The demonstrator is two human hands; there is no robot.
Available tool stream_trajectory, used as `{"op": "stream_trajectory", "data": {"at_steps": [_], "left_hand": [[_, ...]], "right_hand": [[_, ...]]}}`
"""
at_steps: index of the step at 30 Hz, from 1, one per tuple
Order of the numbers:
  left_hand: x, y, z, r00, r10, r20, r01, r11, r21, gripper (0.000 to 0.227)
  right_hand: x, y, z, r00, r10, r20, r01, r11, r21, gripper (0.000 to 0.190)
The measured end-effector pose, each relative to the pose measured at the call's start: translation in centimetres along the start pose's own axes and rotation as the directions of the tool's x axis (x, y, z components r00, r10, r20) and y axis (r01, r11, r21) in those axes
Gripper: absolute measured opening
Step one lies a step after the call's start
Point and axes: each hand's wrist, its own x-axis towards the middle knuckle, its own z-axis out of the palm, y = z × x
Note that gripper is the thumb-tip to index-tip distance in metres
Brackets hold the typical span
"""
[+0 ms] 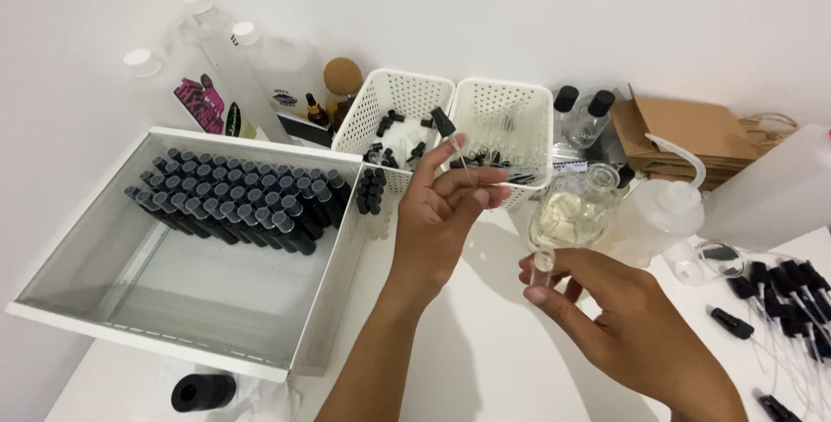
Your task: Assembling small perfume bottles by attaching sprayers and caps to vials
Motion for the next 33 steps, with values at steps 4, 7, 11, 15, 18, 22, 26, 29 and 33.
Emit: {"op": "stream_trajectory", "data": {"at_steps": [4,7,11,15,18,22,26,29,33], "left_hand": [[-1.0,2.0,1.4,1.0,-0.023,0.0,0.023,1.0,0.013,0.023],[-1.9,2.4,1.8,0.995,0.04,0.094,-0.039,0.999,-0.015,0.014],[-2.6,3.5,2.3,0.993,0.011,0.113,-0.01,1.0,-0.01,0.013],[-2.7,3.5,2.4,0.991,0.03,0.133,-0.033,0.999,0.018,0.013],[-2.7,3.0,2.5,0.991,0.027,0.135,-0.029,0.999,0.013,0.014],[-2.7,3.4,2.7,0.984,0.013,0.177,-0.024,0.998,0.059,0.014],[-3.0,3.6,3.1,0.976,-0.108,0.189,0.08,0.985,0.151,0.012],[-3.0,4.0,3.4,0.975,-0.144,0.172,0.087,0.949,0.302,0.018],[-2.8,3.9,3.5,0.972,-0.169,0.163,0.089,0.908,0.408,0.03]], "right_hand": [[0.1,0.1,0.5,0.999,0.015,0.03,-0.017,0.998,0.061,0.023],[0.1,-0.2,0.6,0.999,0.013,0.042,-0.013,1.0,0.008,0.021],[0.0,0.1,0.8,0.994,-0.107,-0.014,0.107,0.994,0.005,0.024],[-0.1,0.0,0.6,0.983,-0.18,-0.034,0.179,0.984,-0.008,0.026],[0.0,-0.3,0.5,0.977,-0.204,-0.06,0.203,0.979,-0.019,0.022],[-0.1,-0.1,0.3,0.975,-0.208,-0.071,0.21,0.978,0.015,0.024],[0.1,-0.2,0.4,0.995,-0.099,-0.016,0.099,0.995,0.011,0.019],[0.3,-0.2,0.8,0.997,-0.08,0.002,0.08,0.996,0.024,0.016],[0.6,-0.2,1.0,0.999,-0.043,0.028,0.042,0.998,0.036,0.019]]}}
